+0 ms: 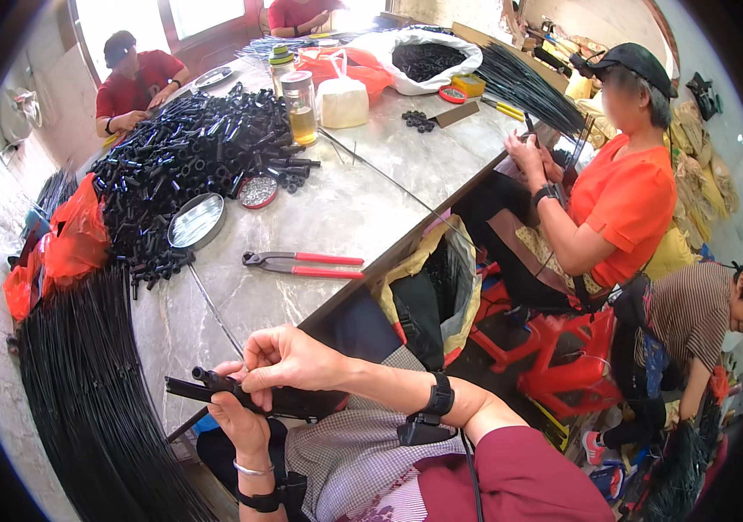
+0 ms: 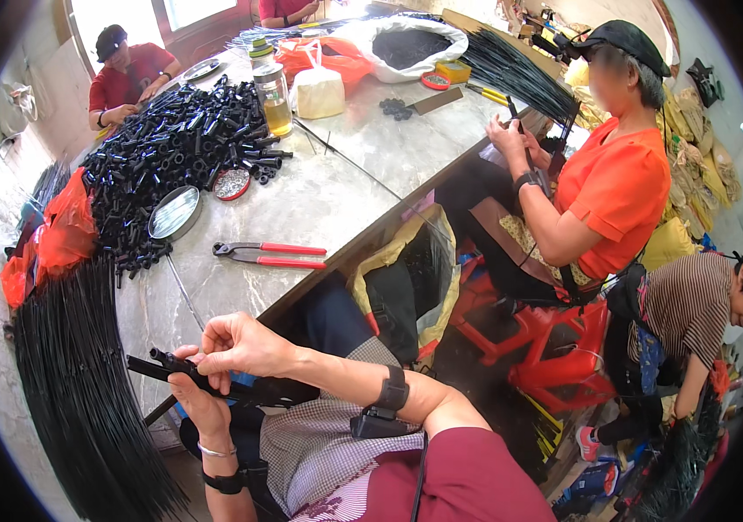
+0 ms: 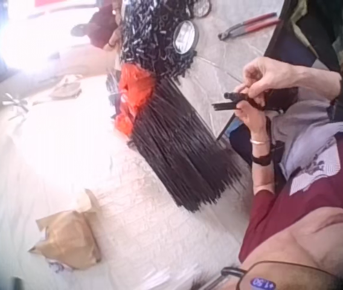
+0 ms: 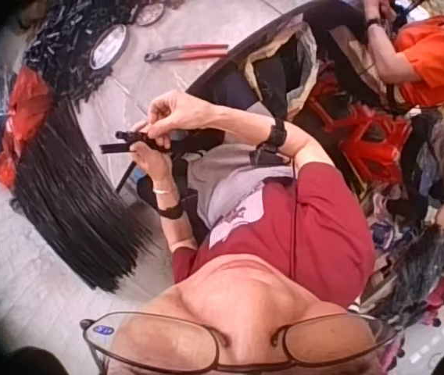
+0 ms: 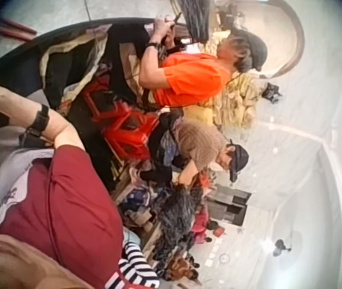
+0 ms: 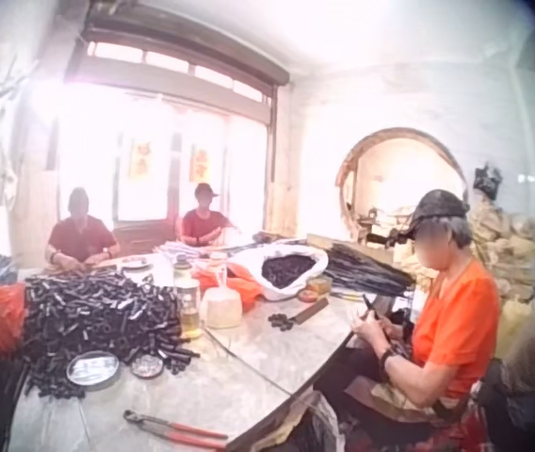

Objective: Assembling black umbrella ribs and plastic components using pliers and manual insertion.

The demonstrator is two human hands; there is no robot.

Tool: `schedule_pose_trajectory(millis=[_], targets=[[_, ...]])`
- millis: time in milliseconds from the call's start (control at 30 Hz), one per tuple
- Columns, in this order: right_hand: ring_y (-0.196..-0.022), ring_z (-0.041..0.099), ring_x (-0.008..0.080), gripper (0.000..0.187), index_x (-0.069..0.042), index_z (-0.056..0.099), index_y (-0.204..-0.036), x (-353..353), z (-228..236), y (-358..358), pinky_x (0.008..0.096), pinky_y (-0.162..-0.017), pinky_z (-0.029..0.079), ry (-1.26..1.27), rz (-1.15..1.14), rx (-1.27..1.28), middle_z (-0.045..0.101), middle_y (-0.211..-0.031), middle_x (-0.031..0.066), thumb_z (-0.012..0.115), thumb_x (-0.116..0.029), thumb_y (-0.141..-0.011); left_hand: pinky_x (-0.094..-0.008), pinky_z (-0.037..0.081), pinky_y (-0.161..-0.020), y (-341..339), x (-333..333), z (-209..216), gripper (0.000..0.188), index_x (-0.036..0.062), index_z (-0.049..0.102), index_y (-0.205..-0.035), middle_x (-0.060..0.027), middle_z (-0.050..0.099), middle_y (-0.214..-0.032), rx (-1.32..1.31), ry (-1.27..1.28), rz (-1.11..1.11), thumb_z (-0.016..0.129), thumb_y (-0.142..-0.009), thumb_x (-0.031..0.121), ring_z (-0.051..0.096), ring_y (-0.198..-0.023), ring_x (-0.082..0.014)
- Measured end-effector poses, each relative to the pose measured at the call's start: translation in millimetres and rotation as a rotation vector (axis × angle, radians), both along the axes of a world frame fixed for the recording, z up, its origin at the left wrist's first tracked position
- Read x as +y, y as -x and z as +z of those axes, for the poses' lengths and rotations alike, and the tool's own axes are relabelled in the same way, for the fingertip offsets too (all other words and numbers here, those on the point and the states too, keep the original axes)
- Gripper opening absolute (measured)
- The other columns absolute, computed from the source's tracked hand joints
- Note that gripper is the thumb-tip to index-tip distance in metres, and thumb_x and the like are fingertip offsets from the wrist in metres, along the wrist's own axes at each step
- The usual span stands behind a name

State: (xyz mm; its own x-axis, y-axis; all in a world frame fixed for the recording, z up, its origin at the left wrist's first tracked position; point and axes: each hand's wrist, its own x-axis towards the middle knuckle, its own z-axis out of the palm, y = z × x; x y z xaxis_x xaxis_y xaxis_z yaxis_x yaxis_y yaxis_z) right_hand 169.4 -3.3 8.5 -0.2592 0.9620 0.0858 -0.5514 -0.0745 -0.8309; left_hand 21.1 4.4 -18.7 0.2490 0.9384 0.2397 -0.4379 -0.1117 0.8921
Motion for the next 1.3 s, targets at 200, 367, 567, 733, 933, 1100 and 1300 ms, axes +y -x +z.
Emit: schedule_pose_trajectory(millis=[200, 367, 567, 733, 933, 1100, 1300], targets=[[-0.059, 0.059, 0.0082, 0.014, 0.0, 0.06, -0.088, -16, 6, -15, 0.0226, -0.054, 0.048, -0.044, -0.052, -0.127, 0.063, -0.072, 0.0031, 0.067, -0.012, -0.087, -0.0208, 0.03, -0.046, 1, 2, 14, 0.064, -0.0003, 0.049, -0.11, 0.0019, 0.044, -0.064, 0.128, -0.137, 0.062, 0.052, -0.087, 0.059, 0.041, -0.049, -0.0073], [-0.06, 0.052, 0.0057, 0.017, 0.0, 0.063, -0.092, -31, 3, -44, 0.0212, -0.055, 0.045, -0.009, -0.131, -0.095, 0.059, -0.073, -0.0007, 0.063, -0.017, -0.092, -0.0243, 0.028, -0.048, 11, 2, 59, 0.058, 0.0077, 0.047, -0.116, 0.0034, 0.033, -0.062, -0.03, -0.098, 0.043, 0.05, -0.089, 0.059, 0.031, -0.049, -0.0072], [-0.061, 0.052, 0.0069, 0.016, 0.002, 0.062, -0.092, -56, 2, -84, 0.0219, -0.056, 0.045, -0.008, -0.187, -0.049, 0.057, -0.073, 0.001, 0.059, -0.013, -0.093, -0.0245, 0.041, -0.048, 14, -22, 150, 0.06, 0.0073, 0.043, -0.128, 0.003, 0.034, -0.068, 0.046, -0.346, 0.134, 0.051, -0.091, 0.054, 0.034, -0.053, -0.0074], [-0.06, 0.052, 0.0069, 0.016, 0.001, 0.062, -0.091, -61, -12, -97, 0.0216, -0.055, 0.046, 0.031, -0.196, 0.019, 0.058, -0.074, 0.0017, 0.059, -0.014, -0.094, -0.0187, 0.035, -0.037, 37, -57, 216, 0.065, 0.0038, 0.04, -0.13, 0.0027, 0.032, -0.065, 0.157, -0.524, 0.266, 0.045, -0.092, 0.056, 0.033, -0.044, -0.0056], [-0.059, 0.051, 0.007, 0.013, -0.002, 0.062, -0.09, -63, -40, -102, 0.0215, -0.054, 0.044, 0.069, -0.164, 0.043, 0.056, -0.073, 0.0003, 0.06, -0.015, -0.094, -0.0177, 0.026, -0.035, 48, -80, 245, 0.056, 0.0008, 0.04, -0.13, 0.0029, 0.031, -0.064, 0.245, -0.583, 0.264, 0.036, -0.1, 0.048, 0.027, -0.043, -0.0037], [-0.059, 0.051, 0.0068, 0.014, -0.003, 0.061, -0.088, -65, -79, -98, 0.0218, -0.054, 0.045, 0.197, -0.087, 0.032, 0.055, -0.072, -0.0006, 0.06, -0.016, -0.093, -0.0221, 0.023, -0.034, 29, -61, 187, 0.054, 0.0044, 0.047, -0.125, 0.0042, 0.034, -0.054, 0.636, -0.208, 0.483, 0.032, -0.1, 0.051, 0.028, -0.038, -0.0052], [-0.058, 0.052, 0.0061, 0.019, -0.001, 0.061, -0.089, -68, -136, -88, 0.0212, -0.054, 0.044, 0.328, -0.049, -0.136, 0.056, -0.069, -0.0017, 0.064, -0.02, -0.091, -0.0196, 0.028, -0.037, 72, -19, 51, 0.037, 0.0061, 0.052, -0.124, 0.005, 0.041, -0.057, 0.783, 0.087, 0.36, 0.043, -0.102, 0.035, 0.035, -0.043, -0.0021]])
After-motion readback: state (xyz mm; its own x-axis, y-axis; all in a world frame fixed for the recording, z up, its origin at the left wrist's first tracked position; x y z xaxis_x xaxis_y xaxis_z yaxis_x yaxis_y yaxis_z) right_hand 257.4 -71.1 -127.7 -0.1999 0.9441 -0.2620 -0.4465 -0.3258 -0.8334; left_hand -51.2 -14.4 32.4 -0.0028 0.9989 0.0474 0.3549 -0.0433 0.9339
